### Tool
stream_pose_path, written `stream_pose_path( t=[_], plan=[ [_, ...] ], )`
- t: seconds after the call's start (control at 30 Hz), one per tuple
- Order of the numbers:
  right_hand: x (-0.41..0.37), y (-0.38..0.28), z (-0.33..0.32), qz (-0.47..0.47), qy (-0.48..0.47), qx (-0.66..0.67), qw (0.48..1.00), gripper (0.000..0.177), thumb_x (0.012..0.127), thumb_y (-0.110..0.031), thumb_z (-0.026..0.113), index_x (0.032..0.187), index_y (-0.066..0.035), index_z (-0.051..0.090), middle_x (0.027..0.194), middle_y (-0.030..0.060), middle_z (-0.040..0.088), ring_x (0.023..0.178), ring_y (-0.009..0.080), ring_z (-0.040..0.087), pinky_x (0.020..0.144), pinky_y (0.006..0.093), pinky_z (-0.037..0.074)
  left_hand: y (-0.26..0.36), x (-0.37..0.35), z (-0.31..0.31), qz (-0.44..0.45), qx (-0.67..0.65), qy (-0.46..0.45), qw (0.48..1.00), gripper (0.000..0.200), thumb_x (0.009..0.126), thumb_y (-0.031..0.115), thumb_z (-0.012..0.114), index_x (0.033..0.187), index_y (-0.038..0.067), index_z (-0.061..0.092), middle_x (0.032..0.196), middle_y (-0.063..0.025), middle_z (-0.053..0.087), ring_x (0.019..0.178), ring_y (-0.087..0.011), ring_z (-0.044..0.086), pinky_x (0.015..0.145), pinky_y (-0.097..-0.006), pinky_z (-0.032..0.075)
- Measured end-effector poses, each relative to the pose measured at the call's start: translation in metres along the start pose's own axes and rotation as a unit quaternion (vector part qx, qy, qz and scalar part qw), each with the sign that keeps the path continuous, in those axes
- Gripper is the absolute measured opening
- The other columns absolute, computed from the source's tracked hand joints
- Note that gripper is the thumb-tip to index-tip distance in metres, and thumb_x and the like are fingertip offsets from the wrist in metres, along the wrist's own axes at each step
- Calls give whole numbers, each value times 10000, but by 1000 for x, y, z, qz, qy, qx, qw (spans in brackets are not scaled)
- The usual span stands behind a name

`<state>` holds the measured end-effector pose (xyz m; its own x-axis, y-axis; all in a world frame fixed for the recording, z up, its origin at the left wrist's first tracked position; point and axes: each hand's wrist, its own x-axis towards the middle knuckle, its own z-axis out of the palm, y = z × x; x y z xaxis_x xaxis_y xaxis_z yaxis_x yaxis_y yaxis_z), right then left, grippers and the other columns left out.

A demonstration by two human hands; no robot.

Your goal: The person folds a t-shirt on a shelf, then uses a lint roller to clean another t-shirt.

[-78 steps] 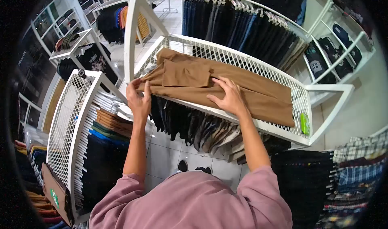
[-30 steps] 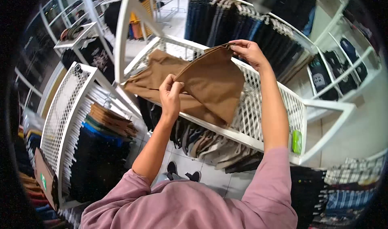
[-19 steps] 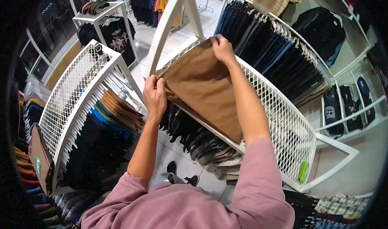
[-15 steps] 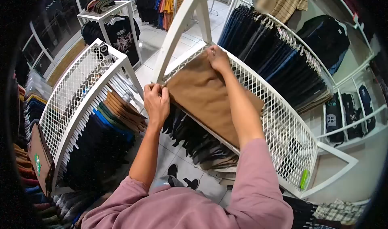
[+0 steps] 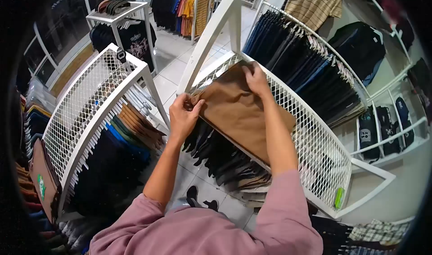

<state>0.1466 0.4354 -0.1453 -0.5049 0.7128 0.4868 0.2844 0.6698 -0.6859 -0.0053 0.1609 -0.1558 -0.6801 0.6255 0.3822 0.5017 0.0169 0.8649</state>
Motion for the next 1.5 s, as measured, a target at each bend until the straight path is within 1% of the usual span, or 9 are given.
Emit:
stream_pose_path(
  t=[0.07, 0.4, 0.57, 0.8, 0.9, 1.0, 1.07, 1.27, 1.5],
  plan=[
    [-2, -11, -42, 24, 22, 26, 999, 245, 991, -208, 661, 1080, 11, 597, 922, 86, 696, 854, 105, 620, 764, 273, 496, 21, 13, -5, 21, -39, -14, 999, 314, 807, 179, 836, 816, -28, 599, 708, -124, 649, 619, -173, 620, 581, -312, 488],
    [-12, -128, -276, -205, 275, 84, 936, 206, 927, -65, 726, 1081, -36, 591, 972, 46, 701, 822, 78, 638, 721, 227, 504, 239, 75, -23, 430, 5, 42, 902, 439, 744, 174, 874, 1110, 83, 649, 851, -77, 701, 817, -204, 687, 703, -333, 543],
    [-160, -178, -299, -175, 248, -131, 944, 372, 855, 36, 705, 1212, -18, 620, 1013, 121, 737, 914, 168, 709, 789, 279, 560, 222, -8, -26, 502, 64, 8, 862, 276, 747, 68, 802, 995, 88, 682, 859, -68, 684, 833, -246, 662, 733, -359, 540],
    [-355, -64, -217, -112, -7, -300, 947, 288, 743, -7, 741, 1027, -54, 735, 1003, 112, 723, 944, 269, 686, 835, 384, 563, 66, -185, 20, 277, 42, -170, 945, 220, 675, 39, 734, 883, 83, 679, 1221, -177, 581, 1141, -382, 555, 963, -458, 479],
    [-371, -70, -205, -79, 35, -269, 959, 265, 750, -9, 738, 1013, -42, 728, 977, 101, 692, 927, 278, 669, 815, 388, 557, 25, -214, 40, 197, 21, -143, 970, 422, 725, 38, 736, 1133, 112, 658, 1312, -169, 561, 1196, -356, 561, 1001, -419, 474],
    [-377, -68, -202, -74, 49, -260, 961, 252, 751, -6, 732, 1001, -39, 724, 951, 90, 665, 913, 293, 659, 812, 394, 552, 18, -221, 47, -265, -450, -222, 823, 838, 881, 83, 706, 1546, 95, 198, 1416, -142, 511, 1227, -238, 571, 991, -352, 475],
    [-379, -68, -200, -71, 57, -251, 964, 254, 757, -4, 723, 1008, -39, 727, 934, 92, 658, 913, 293, 656, 812, 398, 552, 32, -224, 47, -311, -573, -238, 720, 603, 915, 128, 691, 1434, 28, 401, 1265, -130, 617, 1096, -194, 636, 904, -332, 511],
    [-391, -90, -184, -68, 27, -300, 951, 198, 756, -87, 756, 953, -74, 736, 890, 90, 663, 863, 269, 660, 766, 392, 541, 43, -197, 46, -320, -508, -237, 764, 215, 965, 255, 660, 1011, 46, 655, 848, -11, 680, 713, -131, 625, 698, -279, 511],
    [-376, -148, -91, -189, 84, -238, 949, 309, 712, -133, 789, 1012, -98, 720, 879, 42, 618, 880, 240, 623, 844, 400, 492, 25, -165, 22, -288, -548, -215, 755, 477, 999, 494, 580, 1278, 109, 613, 1103, -43, 691, 1014, -192, 647, 863, -359, 526]
  ],
)
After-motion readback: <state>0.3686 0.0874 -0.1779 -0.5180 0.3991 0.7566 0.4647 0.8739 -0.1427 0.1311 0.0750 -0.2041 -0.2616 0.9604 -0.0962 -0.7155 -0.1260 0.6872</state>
